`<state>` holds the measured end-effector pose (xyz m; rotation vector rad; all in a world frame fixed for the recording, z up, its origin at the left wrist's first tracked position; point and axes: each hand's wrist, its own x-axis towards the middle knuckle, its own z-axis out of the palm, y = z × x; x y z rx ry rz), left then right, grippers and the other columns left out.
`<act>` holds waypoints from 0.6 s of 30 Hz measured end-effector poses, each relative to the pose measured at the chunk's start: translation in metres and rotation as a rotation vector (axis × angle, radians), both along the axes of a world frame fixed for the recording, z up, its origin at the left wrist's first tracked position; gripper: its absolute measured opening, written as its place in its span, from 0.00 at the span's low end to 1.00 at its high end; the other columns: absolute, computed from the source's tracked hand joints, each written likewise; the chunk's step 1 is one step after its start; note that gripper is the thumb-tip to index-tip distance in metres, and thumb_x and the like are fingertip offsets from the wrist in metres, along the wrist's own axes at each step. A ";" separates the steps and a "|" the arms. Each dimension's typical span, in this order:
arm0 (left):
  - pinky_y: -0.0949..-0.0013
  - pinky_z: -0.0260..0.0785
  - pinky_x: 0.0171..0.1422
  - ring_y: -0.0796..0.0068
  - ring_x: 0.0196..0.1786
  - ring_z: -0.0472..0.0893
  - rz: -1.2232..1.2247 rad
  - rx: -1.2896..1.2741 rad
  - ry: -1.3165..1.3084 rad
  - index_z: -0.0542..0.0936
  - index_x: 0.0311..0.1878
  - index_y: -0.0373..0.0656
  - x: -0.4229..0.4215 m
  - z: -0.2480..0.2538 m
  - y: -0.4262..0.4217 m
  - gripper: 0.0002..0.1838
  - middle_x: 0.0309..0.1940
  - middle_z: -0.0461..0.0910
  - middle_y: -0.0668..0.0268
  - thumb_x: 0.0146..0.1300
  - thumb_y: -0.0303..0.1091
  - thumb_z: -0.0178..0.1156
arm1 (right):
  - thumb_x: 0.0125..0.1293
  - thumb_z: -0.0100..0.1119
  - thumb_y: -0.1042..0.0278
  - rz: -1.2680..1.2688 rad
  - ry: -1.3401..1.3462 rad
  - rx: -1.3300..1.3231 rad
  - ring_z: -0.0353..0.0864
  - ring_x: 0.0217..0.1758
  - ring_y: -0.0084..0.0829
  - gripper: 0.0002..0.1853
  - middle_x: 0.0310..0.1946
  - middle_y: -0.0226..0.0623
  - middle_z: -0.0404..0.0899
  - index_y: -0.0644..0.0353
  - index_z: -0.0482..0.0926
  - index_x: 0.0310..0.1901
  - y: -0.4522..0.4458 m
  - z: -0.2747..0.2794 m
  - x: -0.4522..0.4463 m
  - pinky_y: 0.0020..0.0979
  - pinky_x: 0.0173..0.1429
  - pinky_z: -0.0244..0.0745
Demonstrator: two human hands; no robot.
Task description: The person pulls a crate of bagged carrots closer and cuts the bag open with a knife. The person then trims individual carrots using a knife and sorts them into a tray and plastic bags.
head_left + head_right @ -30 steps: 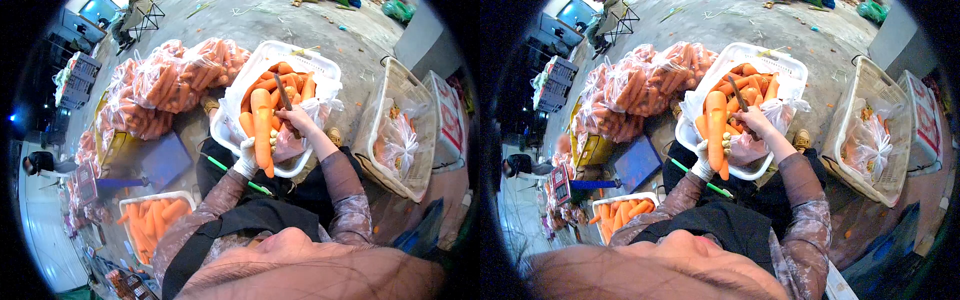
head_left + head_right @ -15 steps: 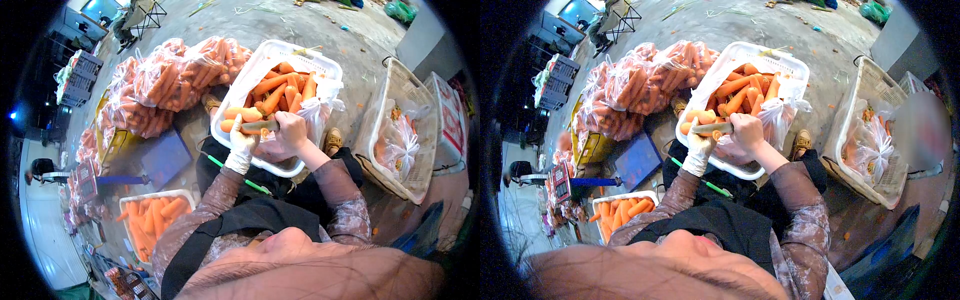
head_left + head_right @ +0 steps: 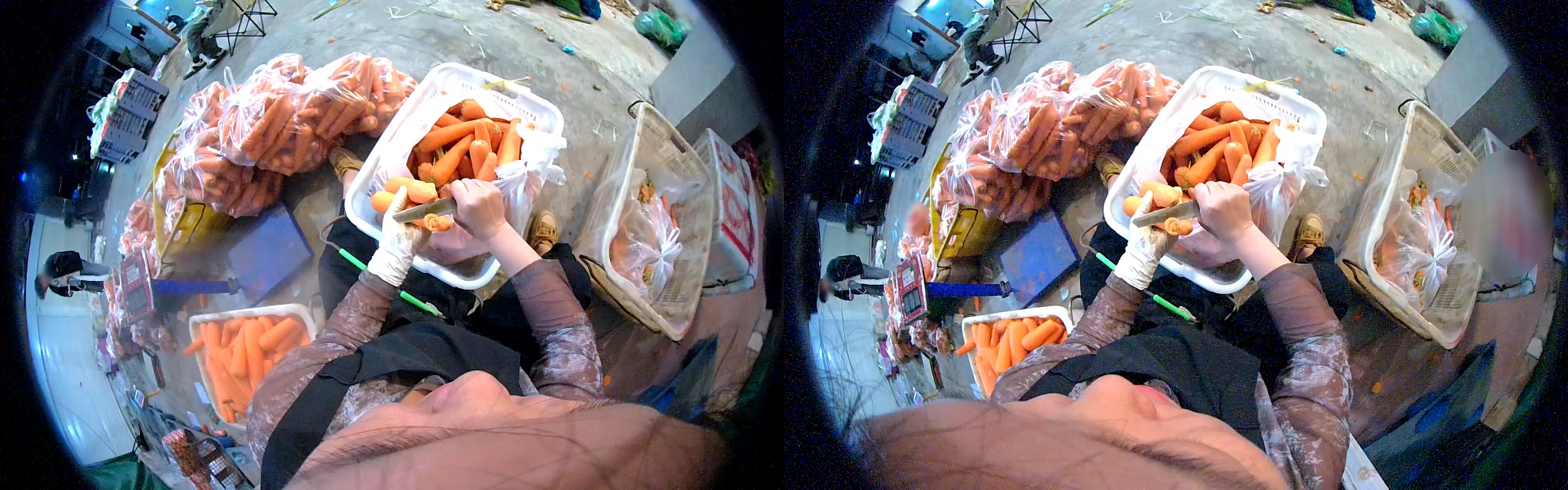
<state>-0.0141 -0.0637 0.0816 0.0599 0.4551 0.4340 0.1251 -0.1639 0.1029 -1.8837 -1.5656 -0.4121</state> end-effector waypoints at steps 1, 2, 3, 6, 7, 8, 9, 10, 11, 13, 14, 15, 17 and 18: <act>0.51 0.67 0.62 0.55 0.54 0.76 0.003 0.000 -0.005 0.66 0.59 0.38 0.002 0.000 0.000 0.26 0.52 0.74 0.52 0.65 0.47 0.54 | 0.50 0.59 0.70 0.003 -0.005 0.000 0.79 0.25 0.39 0.04 0.19 0.37 0.74 0.56 0.74 0.25 0.002 -0.002 0.001 0.38 0.29 0.72; 0.52 0.68 0.62 0.55 0.54 0.75 0.031 -0.014 0.014 0.67 0.58 0.38 0.004 0.001 -0.001 0.26 0.52 0.74 0.52 0.65 0.46 0.55 | 0.52 0.58 0.69 -0.080 0.001 0.009 0.79 0.26 0.40 0.04 0.20 0.38 0.75 0.57 0.74 0.25 0.004 -0.005 0.000 0.39 0.30 0.73; 0.52 0.68 0.61 0.56 0.55 0.75 0.059 -0.028 0.033 0.67 0.58 0.38 0.005 0.001 -0.001 0.25 0.52 0.74 0.52 0.65 0.45 0.55 | 0.54 0.57 0.67 -0.163 0.008 0.017 0.79 0.26 0.41 0.05 0.20 0.39 0.76 0.57 0.74 0.26 0.005 -0.006 0.001 0.39 0.30 0.73; 0.55 0.66 0.63 0.57 0.56 0.73 0.096 0.008 0.001 0.66 0.59 0.37 0.000 0.000 -0.002 0.26 0.54 0.73 0.53 0.64 0.42 0.57 | 0.61 0.53 0.63 -0.442 0.287 -0.249 0.81 0.27 0.41 0.09 0.22 0.45 0.79 0.58 0.77 0.28 0.005 -0.004 0.024 0.42 0.32 0.74; 0.56 0.65 0.64 0.58 0.57 0.72 0.110 0.036 -0.015 0.65 0.60 0.36 -0.001 0.005 0.000 0.27 0.54 0.72 0.53 0.63 0.41 0.58 | 0.61 0.54 0.62 -0.438 0.316 -0.212 0.81 0.26 0.43 0.10 0.21 0.45 0.78 0.58 0.77 0.27 0.003 -0.003 0.033 0.43 0.31 0.74; 0.56 0.64 0.66 0.58 0.57 0.73 0.126 -0.101 -0.079 0.64 0.61 0.36 -0.002 0.010 0.002 0.27 0.55 0.72 0.54 0.64 0.40 0.58 | 0.60 0.55 0.60 -0.433 0.345 -0.175 0.81 0.25 0.44 0.11 0.20 0.45 0.78 0.58 0.77 0.26 0.001 -0.002 0.040 0.44 0.30 0.74; 0.56 0.64 0.66 0.58 0.57 0.73 0.133 -0.102 -0.080 0.64 0.61 0.36 -0.003 0.009 0.004 0.27 0.55 0.72 0.54 0.64 0.40 0.58 | 0.60 0.56 0.59 -0.420 0.370 -0.147 0.80 0.25 0.45 0.13 0.19 0.45 0.78 0.58 0.77 0.25 0.000 0.003 0.040 0.45 0.29 0.74; 0.54 0.64 0.66 0.58 0.57 0.72 0.183 -0.119 -0.092 0.65 0.61 0.36 -0.002 0.007 0.009 0.27 0.55 0.72 0.54 0.63 0.40 0.58 | 0.60 0.57 0.60 -0.336 0.371 -0.069 0.79 0.21 0.44 0.13 0.17 0.44 0.76 0.58 0.75 0.23 -0.002 0.004 0.034 0.43 0.27 0.73; 0.53 0.64 0.66 0.57 0.58 0.72 0.231 -0.135 -0.102 0.65 0.60 0.36 -0.001 0.006 0.014 0.26 0.55 0.72 0.54 0.63 0.40 0.58 | 0.60 0.57 0.60 -0.323 0.367 -0.075 0.79 0.21 0.44 0.13 0.17 0.44 0.76 0.58 0.75 0.23 -0.004 0.004 0.024 0.43 0.27 0.73; 0.56 0.64 0.67 0.58 0.59 0.72 0.255 -0.257 -0.132 0.65 0.60 0.36 -0.002 0.006 0.018 0.29 0.55 0.72 0.54 0.60 0.39 0.62 | 0.57 0.59 0.62 -0.033 0.312 0.076 0.78 0.21 0.42 0.11 0.17 0.41 0.75 0.57 0.73 0.23 -0.006 0.006 0.002 0.41 0.26 0.72; 0.55 0.65 0.65 0.59 0.58 0.72 0.254 -0.143 -0.031 0.66 0.60 0.37 -0.002 0.009 0.016 0.28 0.55 0.72 0.55 0.61 0.41 0.61 | 0.55 0.60 0.63 0.033 0.254 0.101 0.78 0.22 0.41 0.10 0.17 0.40 0.75 0.56 0.73 0.23 -0.006 0.007 -0.008 0.40 0.26 0.71; 0.54 0.66 0.64 0.59 0.58 0.72 0.248 -0.028 0.070 0.66 0.59 0.38 -0.001 0.010 0.015 0.28 0.55 0.72 0.56 0.62 0.44 0.60 | 0.53 0.61 0.63 0.095 0.195 0.126 0.78 0.22 0.40 0.09 0.18 0.39 0.75 0.56 0.72 0.24 -0.005 0.006 -0.013 0.39 0.25 0.71; 0.53 0.67 0.62 0.60 0.57 0.73 0.182 0.032 0.056 0.67 0.58 0.40 -0.003 -0.001 0.021 0.27 0.54 0.73 0.57 0.63 0.48 0.57 | 0.51 0.61 0.64 0.092 0.201 0.092 0.79 0.24 0.39 0.08 0.20 0.39 0.76 0.56 0.73 0.25 -0.003 -0.006 -0.014 0.38 0.27 0.72; 0.53 0.67 0.62 0.61 0.57 0.73 0.183 -0.022 0.050 0.68 0.58 0.40 -0.002 -0.003 0.021 0.27 0.54 0.73 0.57 0.63 0.49 0.57 | 0.51 0.61 0.65 0.102 0.206 0.091 0.79 0.24 0.39 0.08 0.21 0.39 0.76 0.56 0.73 0.25 0.000 -0.007 -0.014 0.38 0.27 0.72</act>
